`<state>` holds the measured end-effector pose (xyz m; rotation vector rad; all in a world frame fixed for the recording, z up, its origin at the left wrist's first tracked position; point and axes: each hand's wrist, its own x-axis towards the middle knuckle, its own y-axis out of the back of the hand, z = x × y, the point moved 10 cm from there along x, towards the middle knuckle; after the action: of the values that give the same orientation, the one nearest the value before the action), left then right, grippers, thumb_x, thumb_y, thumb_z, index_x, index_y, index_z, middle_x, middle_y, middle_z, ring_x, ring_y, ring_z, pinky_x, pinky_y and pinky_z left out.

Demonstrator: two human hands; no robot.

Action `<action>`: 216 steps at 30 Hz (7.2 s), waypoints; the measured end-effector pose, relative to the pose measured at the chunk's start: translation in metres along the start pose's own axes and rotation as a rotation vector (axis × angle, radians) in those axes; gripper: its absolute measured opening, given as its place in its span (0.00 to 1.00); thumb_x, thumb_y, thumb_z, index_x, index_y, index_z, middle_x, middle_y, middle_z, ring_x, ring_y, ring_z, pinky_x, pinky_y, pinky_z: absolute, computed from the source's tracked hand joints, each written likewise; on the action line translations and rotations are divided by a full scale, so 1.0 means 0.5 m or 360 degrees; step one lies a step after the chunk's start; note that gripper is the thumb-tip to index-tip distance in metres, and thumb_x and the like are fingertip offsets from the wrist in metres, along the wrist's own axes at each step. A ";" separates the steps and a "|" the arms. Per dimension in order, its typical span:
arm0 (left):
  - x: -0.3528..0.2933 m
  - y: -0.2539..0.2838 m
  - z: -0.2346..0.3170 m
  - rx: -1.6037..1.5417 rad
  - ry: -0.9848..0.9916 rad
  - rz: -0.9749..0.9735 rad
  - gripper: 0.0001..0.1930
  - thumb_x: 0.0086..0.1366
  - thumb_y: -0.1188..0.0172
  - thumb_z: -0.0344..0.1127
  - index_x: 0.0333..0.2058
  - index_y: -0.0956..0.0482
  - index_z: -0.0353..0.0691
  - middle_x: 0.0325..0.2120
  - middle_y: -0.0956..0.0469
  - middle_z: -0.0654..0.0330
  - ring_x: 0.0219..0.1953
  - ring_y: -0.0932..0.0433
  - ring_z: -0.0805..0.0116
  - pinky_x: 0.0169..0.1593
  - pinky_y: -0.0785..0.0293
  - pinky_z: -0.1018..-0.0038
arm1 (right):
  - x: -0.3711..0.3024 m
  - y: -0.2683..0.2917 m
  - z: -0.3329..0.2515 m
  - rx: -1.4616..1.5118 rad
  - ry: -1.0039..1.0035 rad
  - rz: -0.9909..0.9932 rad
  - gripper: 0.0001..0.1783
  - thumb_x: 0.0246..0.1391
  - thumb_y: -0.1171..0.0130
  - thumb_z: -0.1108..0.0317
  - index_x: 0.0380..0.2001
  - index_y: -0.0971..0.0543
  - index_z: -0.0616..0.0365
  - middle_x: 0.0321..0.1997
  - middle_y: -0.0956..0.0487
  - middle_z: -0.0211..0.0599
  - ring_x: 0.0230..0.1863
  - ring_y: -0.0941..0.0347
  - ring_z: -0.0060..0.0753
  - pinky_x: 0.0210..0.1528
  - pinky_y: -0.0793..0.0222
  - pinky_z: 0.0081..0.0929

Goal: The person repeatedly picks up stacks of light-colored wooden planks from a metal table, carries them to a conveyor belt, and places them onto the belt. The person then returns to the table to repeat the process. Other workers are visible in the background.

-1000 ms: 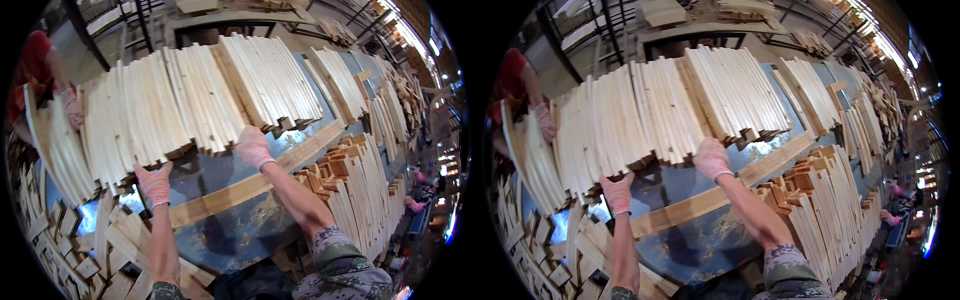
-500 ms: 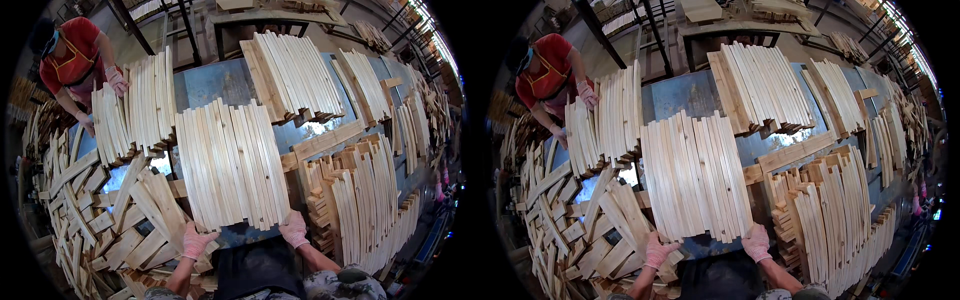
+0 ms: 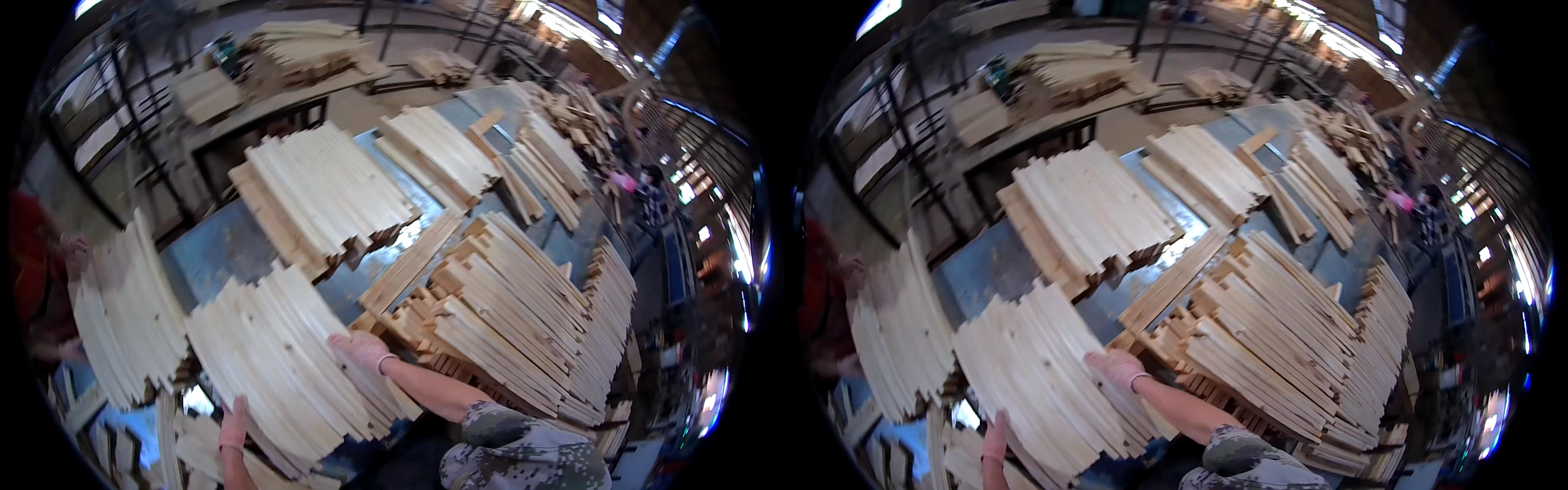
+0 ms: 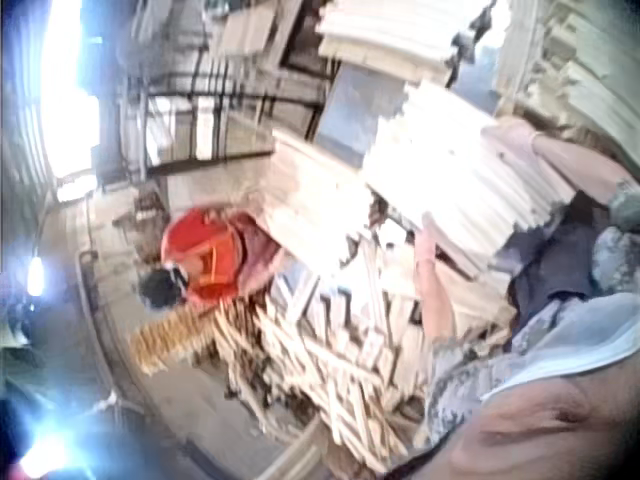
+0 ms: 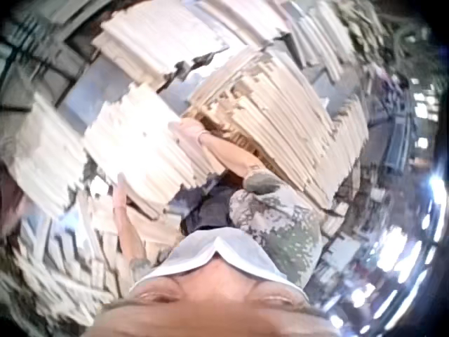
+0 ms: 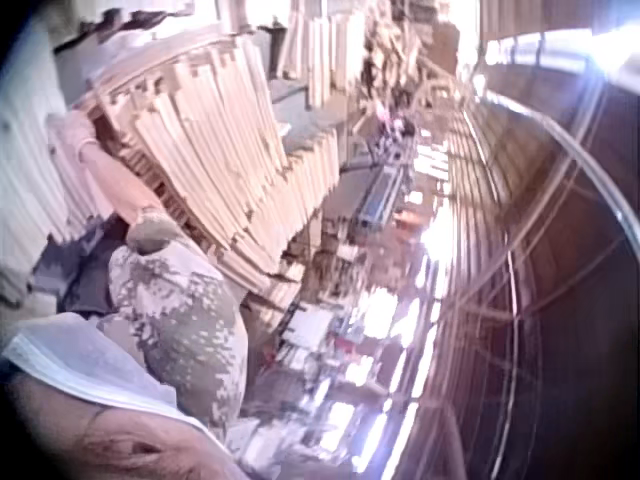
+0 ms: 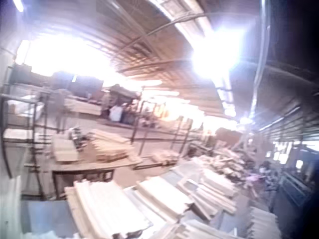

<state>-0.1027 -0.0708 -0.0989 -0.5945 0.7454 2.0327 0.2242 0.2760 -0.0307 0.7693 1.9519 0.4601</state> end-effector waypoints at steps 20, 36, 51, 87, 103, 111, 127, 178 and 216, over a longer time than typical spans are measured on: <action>-0.242 -0.076 0.182 0.0163 0.0012 -0.0286 0.51 0.73 0.34 0.51 0.81 0.59 0.44 0.73 0.35 0.41 0.72 0.31 0.51 0.77 0.39 0.56 | -0.151 -0.020 0.070 0.0088 -0.0133 -0.0211 0.53 0.57 0.49 0.18 0.59 0.18 0.59 0.52 0.14 0.54 0.56 0.17 0.52 0.61 0.26 0.44; -0.052 -0.065 -0.116 -0.0531 0.0188 -0.0032 0.55 0.56 0.22 0.32 0.76 0.49 0.39 0.62 0.26 0.50 0.61 0.23 0.50 0.64 0.23 0.59 | -0.106 -0.089 0.132 0.0749 -0.0039 -0.0364 0.59 0.56 0.31 0.32 0.78 0.39 0.61 0.69 0.22 0.49 0.69 0.25 0.40 0.69 0.31 0.30; -0.357 -0.115 0.101 -0.0376 -0.0122 -0.0035 0.39 0.64 0.30 0.28 0.72 0.35 0.34 0.60 0.21 0.53 0.61 0.23 0.57 0.66 0.24 0.64 | -0.241 -0.133 0.239 0.1162 -0.0071 -0.0448 0.42 0.59 0.30 0.40 0.71 0.25 0.48 0.57 0.16 0.37 0.53 0.19 0.34 0.55 0.23 0.34; -2.103 -0.402 -0.601 -0.1431 -0.0927 0.2177 0.57 0.55 0.25 0.35 0.79 0.49 0.37 0.75 0.39 0.53 0.77 0.42 0.59 0.78 0.45 0.63 | -1.386 -0.562 0.118 0.0826 0.1405 -0.1831 0.29 0.62 0.28 0.57 0.57 0.22 0.68 0.46 0.17 0.33 0.44 0.21 0.26 0.51 0.25 0.24; -2.717 -0.794 -1.299 -0.2265 -0.0141 0.2697 0.54 0.54 0.20 0.35 0.75 0.44 0.36 0.64 0.28 0.50 0.63 0.25 0.56 0.68 0.27 0.58 | -2.238 -1.089 0.501 -0.1020 0.1844 -0.2522 0.39 0.64 0.31 0.58 0.65 0.32 0.78 0.52 0.16 0.46 0.49 0.18 0.35 0.54 0.22 0.34; -2.852 -0.737 -1.440 -0.2206 -0.0140 0.2644 0.51 0.55 0.19 0.38 0.73 0.40 0.36 0.63 0.25 0.49 0.64 0.25 0.54 0.68 0.28 0.56 | -2.399 -1.212 0.526 -0.1226 0.1963 -0.2041 0.43 0.60 0.30 0.43 0.61 0.24 0.75 0.49 0.14 0.56 0.50 0.15 0.47 0.55 0.21 0.38; -3.190 -0.392 -1.855 -0.1322 0.0575 0.2476 0.61 0.46 0.15 0.64 0.69 0.32 0.27 0.65 0.25 0.40 0.68 0.26 0.45 0.71 0.31 0.59 | -2.721 -1.586 0.516 -0.1422 0.2166 -0.1608 0.43 0.57 0.35 0.31 0.45 0.13 0.70 0.39 0.11 0.54 0.45 0.12 0.51 0.49 0.20 0.43; -3.517 -0.818 -1.807 -0.0164 0.0196 0.2057 0.50 0.59 0.24 0.48 0.76 0.41 0.44 0.74 0.45 0.29 0.67 0.29 0.33 0.66 0.25 0.56 | -3.321 -1.441 1.312 -0.0439 0.2075 -0.1714 0.55 0.58 0.29 0.53 0.79 0.44 0.64 0.69 0.28 0.59 0.64 0.25 0.60 0.66 0.27 0.48; -4.814 -1.384 -2.565 -0.0219 0.2626 0.3046 0.53 0.62 0.30 0.52 0.78 0.47 0.35 0.78 0.45 0.41 0.79 0.46 0.38 0.79 0.47 0.52 | -3.392 -1.712 1.134 -0.1617 0.3020 0.0568 0.44 0.60 0.43 0.75 0.80 0.42 0.53 0.82 0.39 0.47 0.81 0.44 0.53 0.80 0.44 0.48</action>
<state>1.8810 -2.0123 0.3611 -2.3403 2.9672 2.5775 1.0356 -1.5070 0.2763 -0.3163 2.3965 2.8504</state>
